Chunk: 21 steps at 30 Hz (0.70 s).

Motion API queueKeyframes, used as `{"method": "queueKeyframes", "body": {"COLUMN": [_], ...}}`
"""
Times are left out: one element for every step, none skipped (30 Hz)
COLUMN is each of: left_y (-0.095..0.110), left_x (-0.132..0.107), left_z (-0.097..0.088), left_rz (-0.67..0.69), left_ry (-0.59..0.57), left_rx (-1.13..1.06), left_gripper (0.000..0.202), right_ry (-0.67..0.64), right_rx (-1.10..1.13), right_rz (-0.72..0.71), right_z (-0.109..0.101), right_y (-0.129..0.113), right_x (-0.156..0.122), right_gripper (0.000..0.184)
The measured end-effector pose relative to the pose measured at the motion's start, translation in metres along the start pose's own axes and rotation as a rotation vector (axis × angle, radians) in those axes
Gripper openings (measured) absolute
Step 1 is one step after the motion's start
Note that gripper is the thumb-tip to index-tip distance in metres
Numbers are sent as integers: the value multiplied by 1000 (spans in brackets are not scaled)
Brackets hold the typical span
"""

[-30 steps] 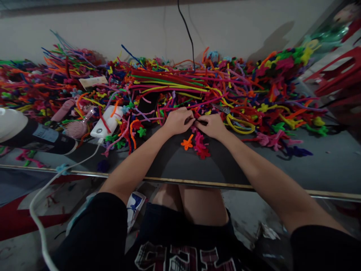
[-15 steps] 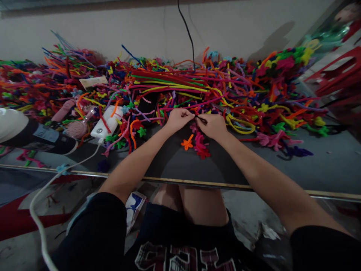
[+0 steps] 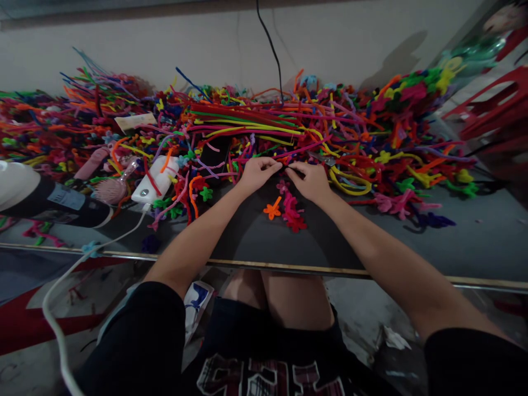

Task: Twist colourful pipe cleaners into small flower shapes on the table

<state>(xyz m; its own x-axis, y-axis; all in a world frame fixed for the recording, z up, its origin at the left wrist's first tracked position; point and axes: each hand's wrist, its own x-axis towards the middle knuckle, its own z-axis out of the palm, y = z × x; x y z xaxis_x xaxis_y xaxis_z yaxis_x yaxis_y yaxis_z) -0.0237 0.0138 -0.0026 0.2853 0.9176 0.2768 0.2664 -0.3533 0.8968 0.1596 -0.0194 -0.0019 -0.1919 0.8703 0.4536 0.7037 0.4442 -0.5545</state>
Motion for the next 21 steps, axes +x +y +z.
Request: {"method": "queueKeyframes", "body": {"left_y": [0, 1, 2, 3, 3, 4, 4, 4, 4, 3, 2, 1, 1, 1, 1, 1, 2, 2, 2, 2, 2], "left_x": [0, 0, 0, 0, -1, -1, -1, 0, 0, 1, 1, 2, 2, 2, 2, 2, 2, 2, 2, 1, 1], "left_z": [0, -1, -1, -2, -2, -3, -4, -4, -5, -5, -6, -7, -7, -7, -8, -8, -8, -7, -7, -6, -5], "left_rz": [3, 4, 2, -3, -12, -25, -41, -57, -71, -80, -84, -87, -88, -90, -92, -94, -92, -90, -86, -79, -72], "left_ry": [-8, -21, -37, -56, -76, -98, -121, -144, -165, -187, -204, -219, -230, -240, -246, -249, -251, -252, -250, -247, -242], "left_rx": [-38, -76, -114, -149, -181, -210, -234, -253, -268, -276, -280, -282, -284, -287, -291, -295, -297, -296, -291, -285, -278], "left_gripper": [33, 35, 37, 39, 40, 41, 42, 42, 42, 42, 42, 42, 42, 42, 42, 43, 43, 43, 43, 42, 42], "right_ry": [17, 36, 49, 49, 39, 23, 3, -11, -21, -26, -26, -27, -30, -35, -42, -50, -58, -66, -73, -81, -91], "right_rx": [24, 53, 80, 103, 122, 139, 155, 172, 189, 206, 224, 242, 257, 270, 281, 289, 294, 295, 293, 287, 276], "right_rz": [-2, -4, -6, -8, -9, -9, -7, -3, 2, 8, 15, 20, 24, 26, 26, 25, 22, 18, 14, 13, 13], "right_z": [0, 1, 1, 1, 0, 0, 0, 0, 0, 0, 0, 1, 1, 1, 1, 1, 1, 0, 0, -1, -2], "right_y": [1, 1, 2, 2, 3, 3, 3, 3, 3, 3, 4, 4, 5, 6, 6, 7, 7, 7, 6, 5, 4], "right_x": [0, 1, 1, 2, 2, 2, 2, 2, 2, 2, 2, 2, 2, 3, 3, 3, 3, 4, 4, 4, 4], "right_gripper": [28, 27, 26, 26, 26, 26, 26, 26, 26, 26, 26, 26, 26, 27, 27, 28, 28, 28, 29, 29, 30]}}
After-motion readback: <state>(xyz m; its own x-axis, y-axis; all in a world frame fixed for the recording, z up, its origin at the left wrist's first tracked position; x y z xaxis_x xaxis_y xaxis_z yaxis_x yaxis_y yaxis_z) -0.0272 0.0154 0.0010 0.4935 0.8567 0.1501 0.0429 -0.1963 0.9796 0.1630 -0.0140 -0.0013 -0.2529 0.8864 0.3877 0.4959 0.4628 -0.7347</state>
